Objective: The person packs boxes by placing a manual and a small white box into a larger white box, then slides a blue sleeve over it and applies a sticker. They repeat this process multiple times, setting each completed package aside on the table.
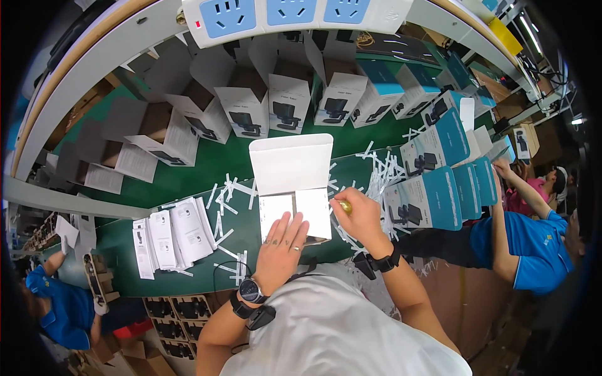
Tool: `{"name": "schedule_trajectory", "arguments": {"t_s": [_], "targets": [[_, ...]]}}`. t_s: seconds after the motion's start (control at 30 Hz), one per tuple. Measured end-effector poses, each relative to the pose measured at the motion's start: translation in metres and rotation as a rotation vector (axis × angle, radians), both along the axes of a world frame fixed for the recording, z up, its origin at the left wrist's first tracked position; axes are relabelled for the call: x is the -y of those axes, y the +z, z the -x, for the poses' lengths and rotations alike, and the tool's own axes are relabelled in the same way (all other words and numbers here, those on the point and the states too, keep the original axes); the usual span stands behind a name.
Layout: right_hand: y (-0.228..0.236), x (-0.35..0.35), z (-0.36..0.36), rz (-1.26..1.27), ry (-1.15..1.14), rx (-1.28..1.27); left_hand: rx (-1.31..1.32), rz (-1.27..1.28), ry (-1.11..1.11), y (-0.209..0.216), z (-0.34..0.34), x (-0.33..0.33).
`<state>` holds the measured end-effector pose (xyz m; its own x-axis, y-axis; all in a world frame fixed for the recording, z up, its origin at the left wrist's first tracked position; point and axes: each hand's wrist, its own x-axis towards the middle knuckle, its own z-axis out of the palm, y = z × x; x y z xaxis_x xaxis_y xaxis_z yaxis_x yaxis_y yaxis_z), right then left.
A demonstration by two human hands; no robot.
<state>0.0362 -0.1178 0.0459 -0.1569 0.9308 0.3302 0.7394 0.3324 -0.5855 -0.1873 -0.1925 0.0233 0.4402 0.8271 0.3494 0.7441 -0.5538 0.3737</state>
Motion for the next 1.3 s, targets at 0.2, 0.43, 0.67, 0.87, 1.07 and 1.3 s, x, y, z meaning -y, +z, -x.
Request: {"name": "schedule_trajectory", "arguments": {"t_s": [0.2,0.43,0.67,0.87,1.07,1.3], "targets": [[-0.006,-0.001,0.024,0.044,0.049,-0.125,-0.121,-0.008,-0.003,0.002,0.006,0.004],[0.009,-0.011,0.105,-0.046,0.183,0.035,-0.14,0.049,-0.031,-0.016,0.003,0.012],[-0.002,-0.021,0.128,0.049,0.326,0.166,-0.073,0.069,-0.058,-0.016,0.007,0.011],[0.026,-0.054,0.044,0.11,0.186,-1.078,-0.087,-0.074,-0.044,-0.002,0.019,0.004],[0.01,-0.118,0.003,0.697,0.416,-0.611,0.031,0.092,-0.089,0.022,0.028,-0.005],[0.049,-0.009,0.066,0.14,0.611,0.085,0.741,0.366,-0.009,-0.009,0.037,0.001]]}}
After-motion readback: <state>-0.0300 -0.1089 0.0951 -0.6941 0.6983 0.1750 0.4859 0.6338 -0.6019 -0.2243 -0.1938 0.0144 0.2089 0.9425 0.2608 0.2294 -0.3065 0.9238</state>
